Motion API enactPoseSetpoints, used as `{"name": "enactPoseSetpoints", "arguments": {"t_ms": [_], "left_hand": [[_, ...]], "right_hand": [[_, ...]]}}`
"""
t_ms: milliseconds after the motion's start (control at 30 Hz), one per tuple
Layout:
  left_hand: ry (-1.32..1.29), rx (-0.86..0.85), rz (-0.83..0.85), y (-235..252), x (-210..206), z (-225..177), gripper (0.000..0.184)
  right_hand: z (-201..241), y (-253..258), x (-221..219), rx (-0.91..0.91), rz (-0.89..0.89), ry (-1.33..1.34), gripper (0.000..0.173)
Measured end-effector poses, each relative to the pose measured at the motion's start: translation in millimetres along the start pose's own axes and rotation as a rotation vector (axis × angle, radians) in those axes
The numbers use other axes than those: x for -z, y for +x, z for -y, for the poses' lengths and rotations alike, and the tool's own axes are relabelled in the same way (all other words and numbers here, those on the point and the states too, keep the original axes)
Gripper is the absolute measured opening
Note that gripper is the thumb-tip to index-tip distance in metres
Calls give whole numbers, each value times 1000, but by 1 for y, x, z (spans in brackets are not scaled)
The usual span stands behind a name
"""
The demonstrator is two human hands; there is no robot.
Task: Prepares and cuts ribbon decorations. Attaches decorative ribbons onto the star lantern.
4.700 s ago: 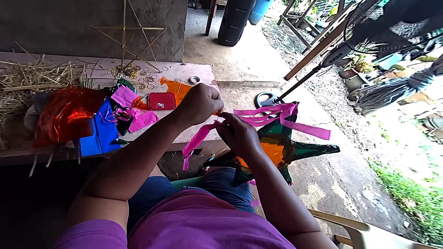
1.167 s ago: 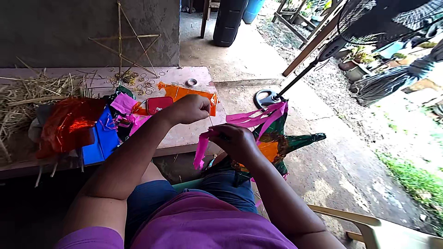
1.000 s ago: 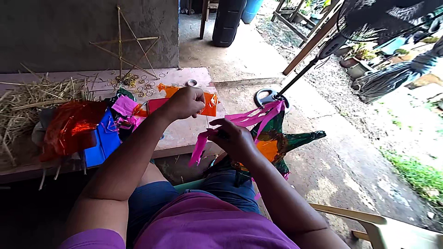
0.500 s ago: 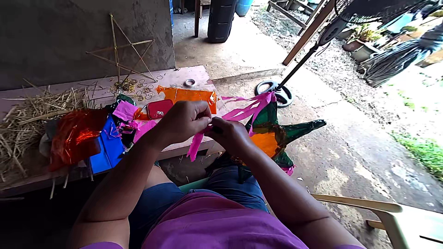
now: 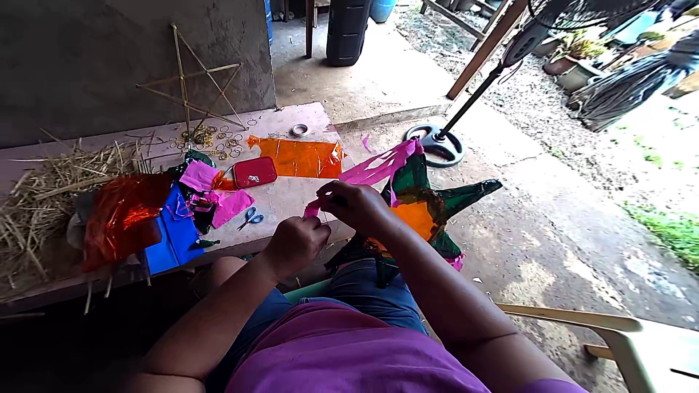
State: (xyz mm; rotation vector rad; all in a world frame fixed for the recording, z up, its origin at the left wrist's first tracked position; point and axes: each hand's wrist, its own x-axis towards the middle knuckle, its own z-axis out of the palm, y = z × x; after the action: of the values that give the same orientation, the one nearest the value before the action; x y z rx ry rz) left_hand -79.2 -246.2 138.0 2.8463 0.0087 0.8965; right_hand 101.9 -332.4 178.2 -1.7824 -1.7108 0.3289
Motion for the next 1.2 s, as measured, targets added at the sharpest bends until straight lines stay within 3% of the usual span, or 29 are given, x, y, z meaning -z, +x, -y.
{"name": "enactPoseSetpoints", "arguments": {"t_ms": [133,367,533,767,933,1200], "left_hand": [[-97,116,-96,3,0,-4,17],[-647,595,-233,38,53,6,9],[-926,700,-330,63,64,22,8],[-891,514,-121,54,64,-1,7],[-852,494,-40,34,59,-6,6],[-417,165,8,11,32,-2,14]], "right_hand": [[-1,3,8,41,131,66,25],[4,-3,11,0,64,73,22],[9,-5,8,-21,60,63,22],[6,-6,11,-2,32,34,24],[5,-5,11,4,39,36,23],[4,-4,6,18,45,41,22]]}}
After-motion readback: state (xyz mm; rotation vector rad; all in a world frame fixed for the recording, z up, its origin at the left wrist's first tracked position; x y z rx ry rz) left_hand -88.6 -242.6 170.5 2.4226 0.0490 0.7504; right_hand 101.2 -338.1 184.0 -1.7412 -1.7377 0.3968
